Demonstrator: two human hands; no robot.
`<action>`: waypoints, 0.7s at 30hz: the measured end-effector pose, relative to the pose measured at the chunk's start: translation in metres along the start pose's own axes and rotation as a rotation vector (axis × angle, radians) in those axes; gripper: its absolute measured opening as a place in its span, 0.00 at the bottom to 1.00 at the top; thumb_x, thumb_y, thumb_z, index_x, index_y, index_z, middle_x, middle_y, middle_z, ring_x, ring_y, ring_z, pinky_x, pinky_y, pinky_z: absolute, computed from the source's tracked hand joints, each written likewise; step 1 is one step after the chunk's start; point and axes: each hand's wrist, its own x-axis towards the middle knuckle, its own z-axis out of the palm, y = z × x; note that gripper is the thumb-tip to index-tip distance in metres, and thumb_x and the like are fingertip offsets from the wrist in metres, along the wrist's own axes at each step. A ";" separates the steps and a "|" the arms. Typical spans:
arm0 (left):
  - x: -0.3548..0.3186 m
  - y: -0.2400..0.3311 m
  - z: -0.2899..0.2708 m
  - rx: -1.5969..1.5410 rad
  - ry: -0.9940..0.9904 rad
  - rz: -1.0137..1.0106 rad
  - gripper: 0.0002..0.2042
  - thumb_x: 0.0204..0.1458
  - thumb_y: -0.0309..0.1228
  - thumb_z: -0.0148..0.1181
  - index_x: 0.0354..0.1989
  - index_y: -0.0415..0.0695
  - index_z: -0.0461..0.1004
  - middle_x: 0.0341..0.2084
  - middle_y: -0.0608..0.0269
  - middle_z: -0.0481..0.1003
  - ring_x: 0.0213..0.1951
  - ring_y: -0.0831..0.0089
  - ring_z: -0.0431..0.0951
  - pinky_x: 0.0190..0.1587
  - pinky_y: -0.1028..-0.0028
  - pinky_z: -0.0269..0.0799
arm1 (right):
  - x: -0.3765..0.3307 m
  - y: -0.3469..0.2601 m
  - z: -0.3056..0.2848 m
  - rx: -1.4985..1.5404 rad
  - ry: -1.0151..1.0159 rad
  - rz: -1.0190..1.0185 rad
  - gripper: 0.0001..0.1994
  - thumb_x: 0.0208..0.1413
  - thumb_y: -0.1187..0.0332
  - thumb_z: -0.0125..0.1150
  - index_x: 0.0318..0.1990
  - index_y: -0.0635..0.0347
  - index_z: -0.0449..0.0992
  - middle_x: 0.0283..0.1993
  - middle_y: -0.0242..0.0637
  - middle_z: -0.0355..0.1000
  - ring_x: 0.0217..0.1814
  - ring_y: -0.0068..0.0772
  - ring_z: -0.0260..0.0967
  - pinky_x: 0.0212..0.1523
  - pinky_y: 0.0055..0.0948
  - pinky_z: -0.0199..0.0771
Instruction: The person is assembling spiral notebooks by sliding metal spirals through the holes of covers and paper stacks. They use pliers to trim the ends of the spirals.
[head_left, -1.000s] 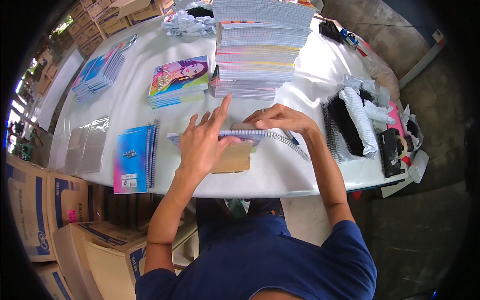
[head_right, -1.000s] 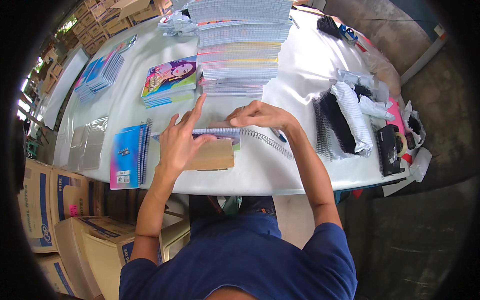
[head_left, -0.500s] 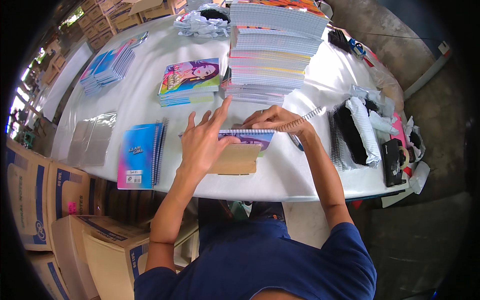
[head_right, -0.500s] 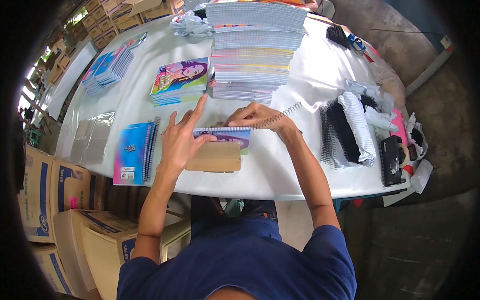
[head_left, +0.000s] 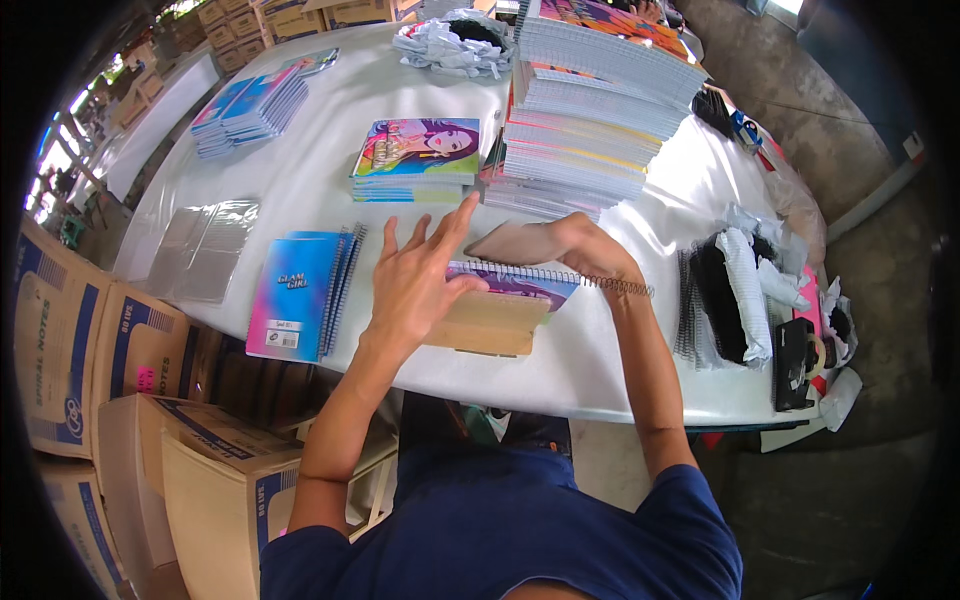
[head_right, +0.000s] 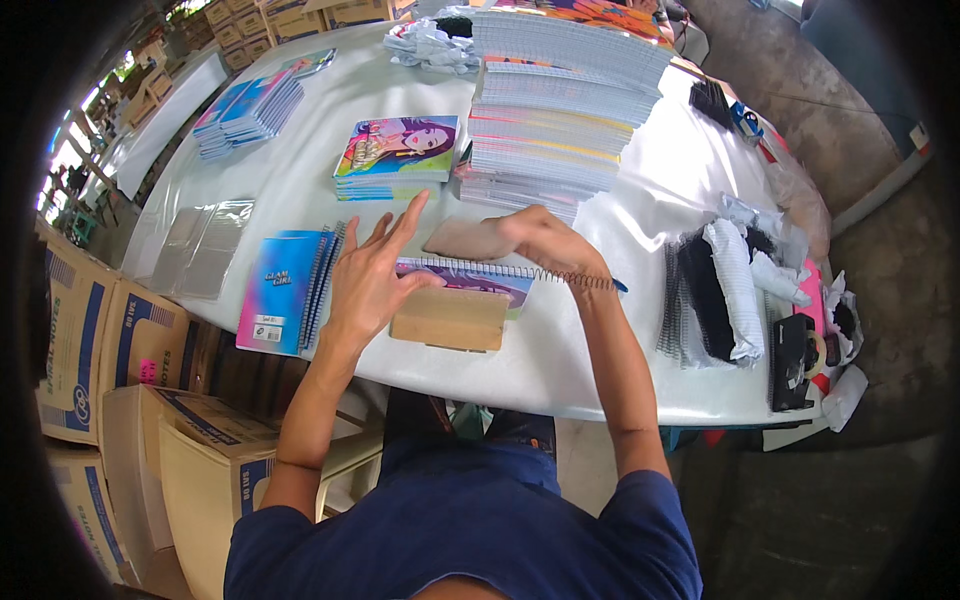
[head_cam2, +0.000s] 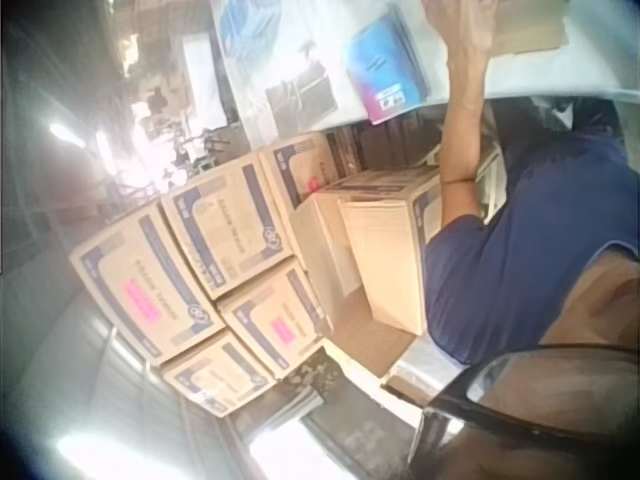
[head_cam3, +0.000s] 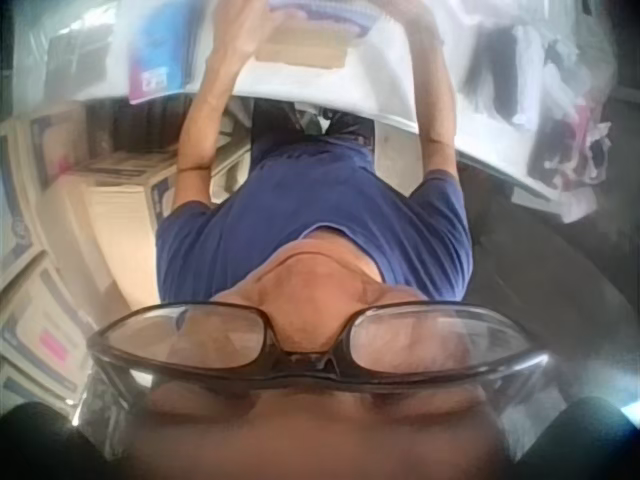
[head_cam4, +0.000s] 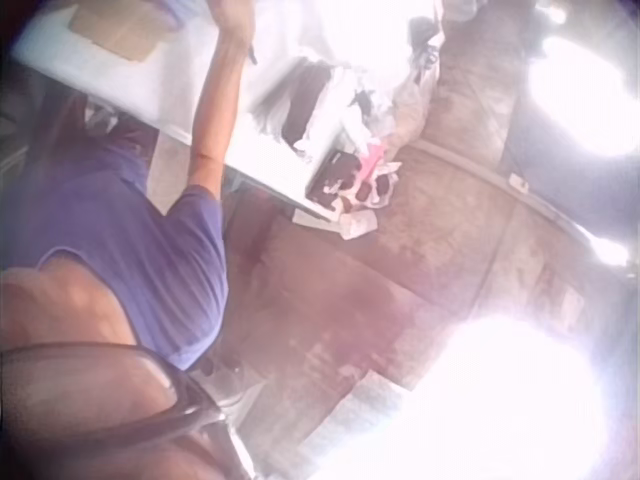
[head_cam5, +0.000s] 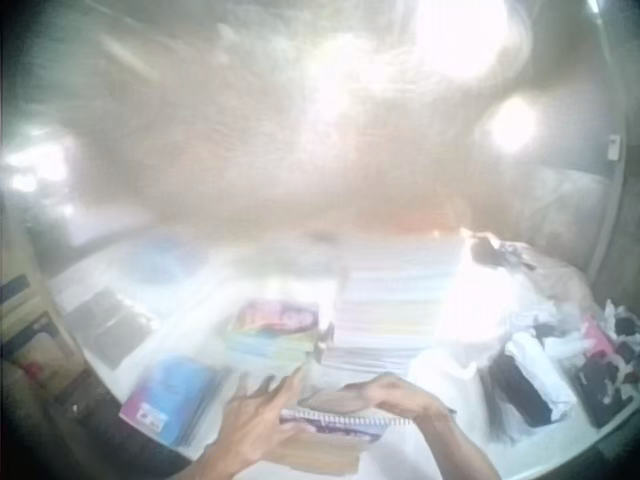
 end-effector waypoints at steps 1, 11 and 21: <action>0.000 -0.002 0.000 0.007 0.013 0.003 0.50 0.33 0.46 0.72 0.69 0.62 0.51 0.51 0.51 0.74 0.56 0.50 0.71 0.64 0.49 0.54 | -0.001 0.001 0.004 0.307 0.053 -0.053 0.27 0.53 0.49 0.65 0.42 0.73 0.78 0.50 0.49 0.74 0.58 0.40 0.68 0.60 0.36 0.63; -0.013 -0.016 -0.004 -0.266 0.182 -0.145 0.53 0.32 0.33 0.75 0.70 0.56 0.49 0.66 0.53 0.58 0.66 0.50 0.59 0.63 0.53 0.60 | 0.025 -0.001 0.008 -0.375 -0.205 -0.064 0.25 0.57 0.53 0.62 0.41 0.74 0.78 0.47 0.47 0.75 0.50 0.34 0.69 0.54 0.31 0.68; -0.034 -0.048 0.022 -1.119 0.228 -0.437 0.51 0.40 0.16 0.70 0.72 0.56 0.45 0.65 0.49 0.58 0.63 0.57 0.63 0.55 0.68 0.73 | 0.031 0.007 0.020 0.220 -0.123 0.013 0.26 0.55 0.53 0.64 0.45 0.74 0.77 0.48 0.44 0.75 0.53 0.33 0.70 0.54 0.32 0.68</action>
